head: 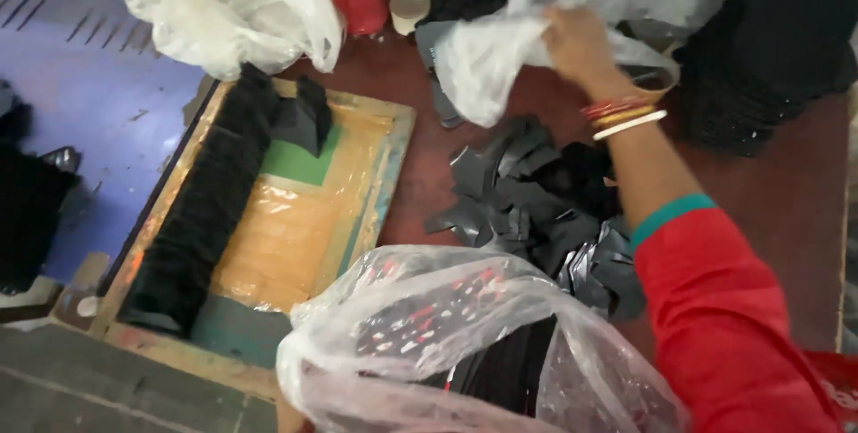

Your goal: The person sorts through printed black textile parts on a workspace, organizes them into stacks by hand, and then places the stacks into a clear plastic bag.

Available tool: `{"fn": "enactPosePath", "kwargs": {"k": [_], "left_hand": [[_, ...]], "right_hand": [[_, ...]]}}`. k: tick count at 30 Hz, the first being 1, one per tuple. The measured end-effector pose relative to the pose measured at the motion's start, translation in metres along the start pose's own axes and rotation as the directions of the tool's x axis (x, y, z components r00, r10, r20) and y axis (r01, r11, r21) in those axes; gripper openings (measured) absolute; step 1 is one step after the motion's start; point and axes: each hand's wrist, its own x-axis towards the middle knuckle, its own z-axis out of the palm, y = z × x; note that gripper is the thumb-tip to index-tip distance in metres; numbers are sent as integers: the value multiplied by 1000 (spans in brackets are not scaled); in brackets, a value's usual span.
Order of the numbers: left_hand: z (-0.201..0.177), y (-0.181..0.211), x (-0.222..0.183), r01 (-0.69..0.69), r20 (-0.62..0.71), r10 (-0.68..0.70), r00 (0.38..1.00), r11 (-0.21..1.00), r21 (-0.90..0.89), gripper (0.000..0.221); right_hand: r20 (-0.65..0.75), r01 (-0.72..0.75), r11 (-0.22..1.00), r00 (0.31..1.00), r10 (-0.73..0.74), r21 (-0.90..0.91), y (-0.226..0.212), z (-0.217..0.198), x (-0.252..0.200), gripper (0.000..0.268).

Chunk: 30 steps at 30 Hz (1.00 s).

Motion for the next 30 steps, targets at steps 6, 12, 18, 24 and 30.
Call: {"fn": "enactPosePath", "kwargs": {"k": [6,12,18,24,30], "left_hand": [[47,91,66,298,-31,-300,953,953,-58,15],[70,237,75,-75,-228,48,972,991,-112,23],[127,456,64,-654,-299,618,727,756,-27,16],[216,504,90,-855,115,869,482,437,278,49],[271,473,100,-638,268,622,736,770,-34,86]], "right_hand": [[-270,181,870,961,-58,458,-19,-82,2,14],[-91,-22,914,994,65,406,-126,-181,-92,27],[185,-67,-344,929,322,937,-151,-161,-167,48],[306,-54,-569,883,356,820,-176,-141,-224,47],[393,-53,-683,849,353,728,-202,-139,-247,47]]}}
